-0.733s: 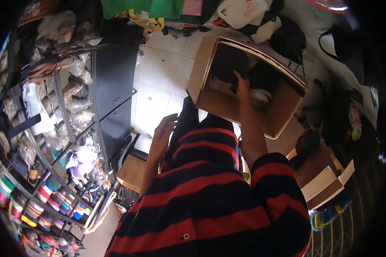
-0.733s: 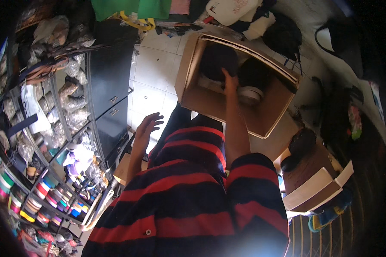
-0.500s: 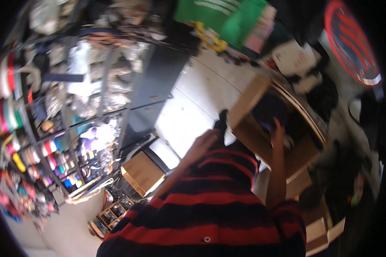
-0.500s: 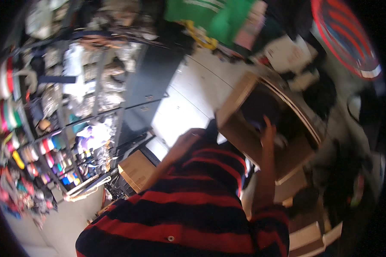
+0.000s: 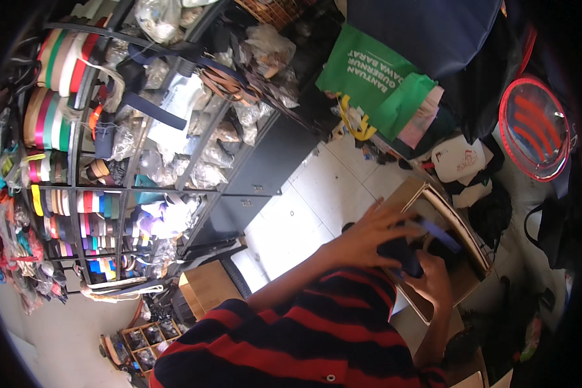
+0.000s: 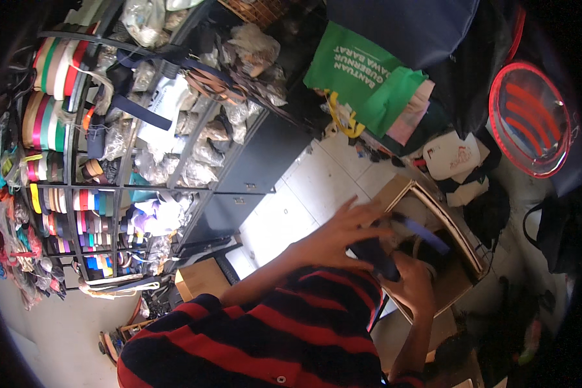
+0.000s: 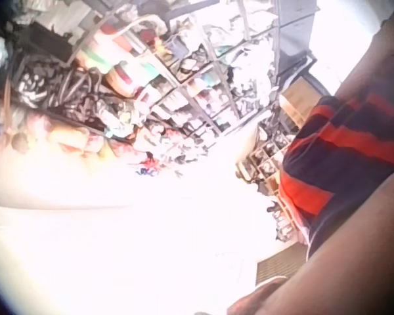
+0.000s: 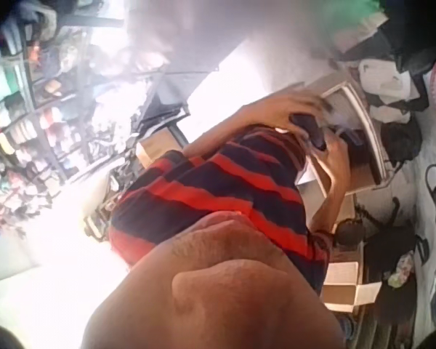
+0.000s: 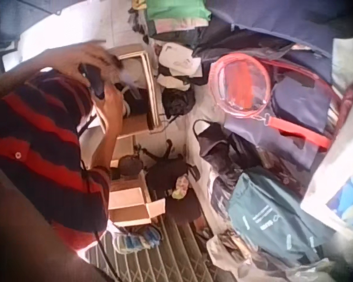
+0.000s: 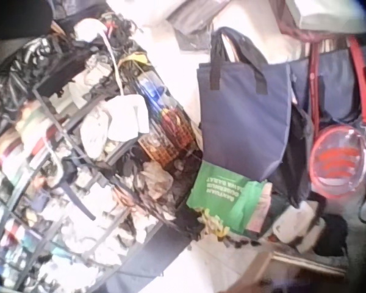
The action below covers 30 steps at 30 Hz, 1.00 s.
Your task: The person takes various colored and textured webbing rolls from a cardboard box on the floor and places them onto specific shelves of a metal storage rack.
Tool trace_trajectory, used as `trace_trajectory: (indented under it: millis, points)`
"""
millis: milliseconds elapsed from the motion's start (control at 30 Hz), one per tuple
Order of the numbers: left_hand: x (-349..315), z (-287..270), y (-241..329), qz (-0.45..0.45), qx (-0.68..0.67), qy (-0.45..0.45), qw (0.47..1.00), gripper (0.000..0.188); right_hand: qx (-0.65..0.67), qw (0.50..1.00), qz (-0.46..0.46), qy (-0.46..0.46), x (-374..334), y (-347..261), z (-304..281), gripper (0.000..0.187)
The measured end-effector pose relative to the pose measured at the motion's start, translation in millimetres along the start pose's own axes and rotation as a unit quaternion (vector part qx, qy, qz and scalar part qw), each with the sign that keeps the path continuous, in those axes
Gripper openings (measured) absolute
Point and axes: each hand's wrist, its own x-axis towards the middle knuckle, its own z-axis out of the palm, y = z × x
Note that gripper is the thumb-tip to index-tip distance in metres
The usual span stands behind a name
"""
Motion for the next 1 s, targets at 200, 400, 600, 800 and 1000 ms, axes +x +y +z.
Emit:
trace_trajectory:
  millis: [200, 400, 600, 800, 1000]
  points:
    - [-16, 1, 3, -0.009, -0.076, 0.004, 0.997, 0.038, -0.027, 0.998, -0.017, -0.053, 12, -34, -13, 0.033]
    - [-35, -11, 8, -0.024, 0.001, 0.060, 0.998, 0.034, -0.040, 0.997, -0.058, -0.015, 13, -43, -5, 0.029]
    - [-54, -8, 3, -0.056, 0.008, 0.105, 0.993, 0.039, -0.025, 0.998, -0.056, -0.030, 13, -50, -6, 0.030]
    - [-76, -19, 5, -0.090, 0.000, 0.146, 0.985, 0.037, -0.042, 0.997, -0.055, -0.043, 14, -59, -4, 0.029]
    - [-106, -20, -9, -0.138, -0.050, 0.174, 0.974, 0.036, -0.062, 0.993, -0.098, -0.010, 10, -59, -1, 0.028]
